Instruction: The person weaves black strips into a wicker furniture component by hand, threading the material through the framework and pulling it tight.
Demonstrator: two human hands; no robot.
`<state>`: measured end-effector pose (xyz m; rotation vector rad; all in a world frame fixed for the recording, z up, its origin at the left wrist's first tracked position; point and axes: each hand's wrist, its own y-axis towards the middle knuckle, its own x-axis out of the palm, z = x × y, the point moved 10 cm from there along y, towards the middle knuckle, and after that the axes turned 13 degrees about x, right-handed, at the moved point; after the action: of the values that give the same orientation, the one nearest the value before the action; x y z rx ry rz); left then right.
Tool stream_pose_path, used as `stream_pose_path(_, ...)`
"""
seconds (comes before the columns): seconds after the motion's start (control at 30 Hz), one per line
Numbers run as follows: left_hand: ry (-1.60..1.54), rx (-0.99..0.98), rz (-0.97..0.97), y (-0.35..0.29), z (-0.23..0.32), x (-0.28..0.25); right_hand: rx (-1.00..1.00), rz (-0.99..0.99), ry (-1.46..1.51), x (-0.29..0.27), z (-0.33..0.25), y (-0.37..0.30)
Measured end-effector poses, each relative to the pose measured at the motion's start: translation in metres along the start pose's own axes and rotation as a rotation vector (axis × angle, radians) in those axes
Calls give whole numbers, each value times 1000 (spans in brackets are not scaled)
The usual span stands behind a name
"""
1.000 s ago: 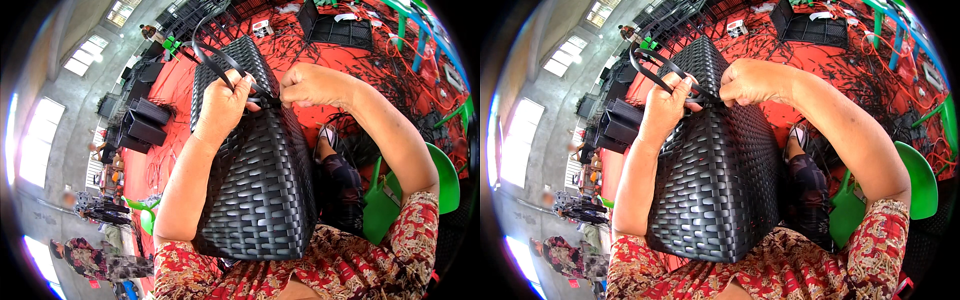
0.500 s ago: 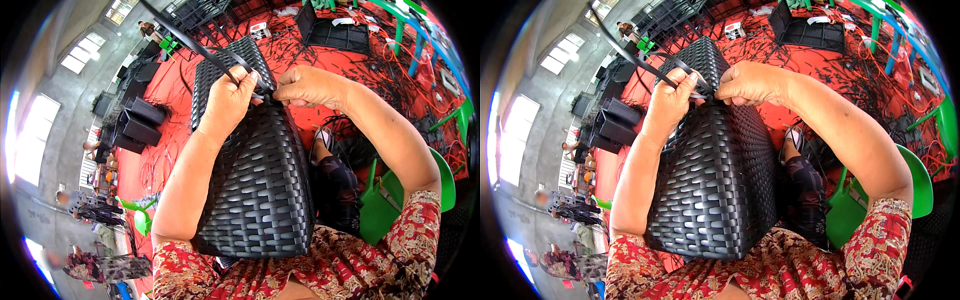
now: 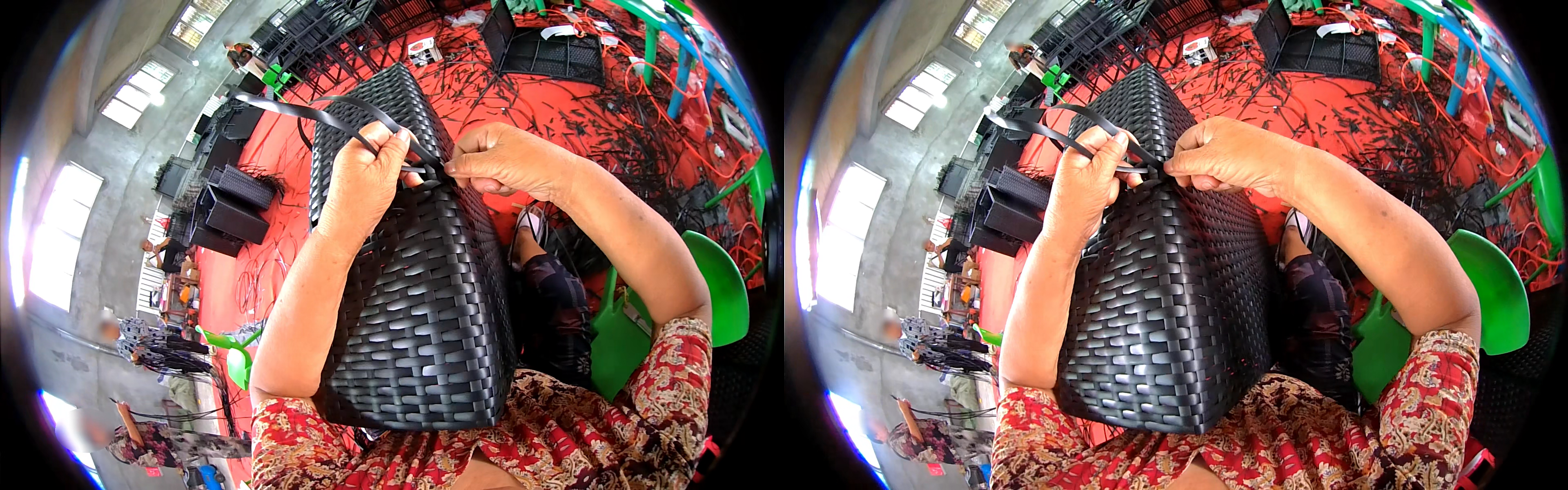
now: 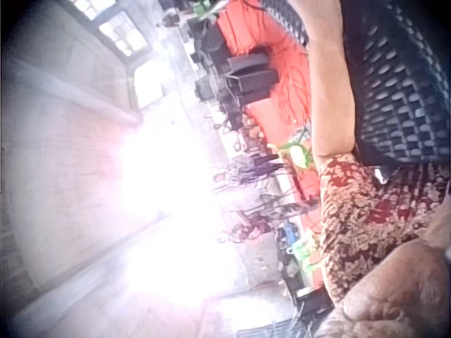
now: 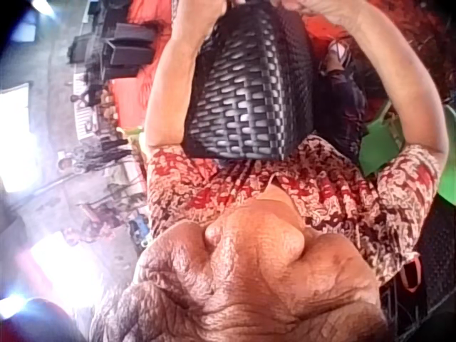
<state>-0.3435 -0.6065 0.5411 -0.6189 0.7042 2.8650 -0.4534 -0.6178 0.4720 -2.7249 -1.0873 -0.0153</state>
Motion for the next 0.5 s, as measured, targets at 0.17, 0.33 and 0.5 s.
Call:
stream_pose_path(0.17, 8, -4, -2, -1, 2, 0, -18, 63, -44, 0, -7, -5)
stream_pose_path(0.33, -4, 29, -1, -3, 3, -1, -7, 47, -192, 5, -16, 0)
stream_pose_path(0.5, 42, 58, 8, -2, 2, -3, 20, 14, -226, 14, -19, 10)
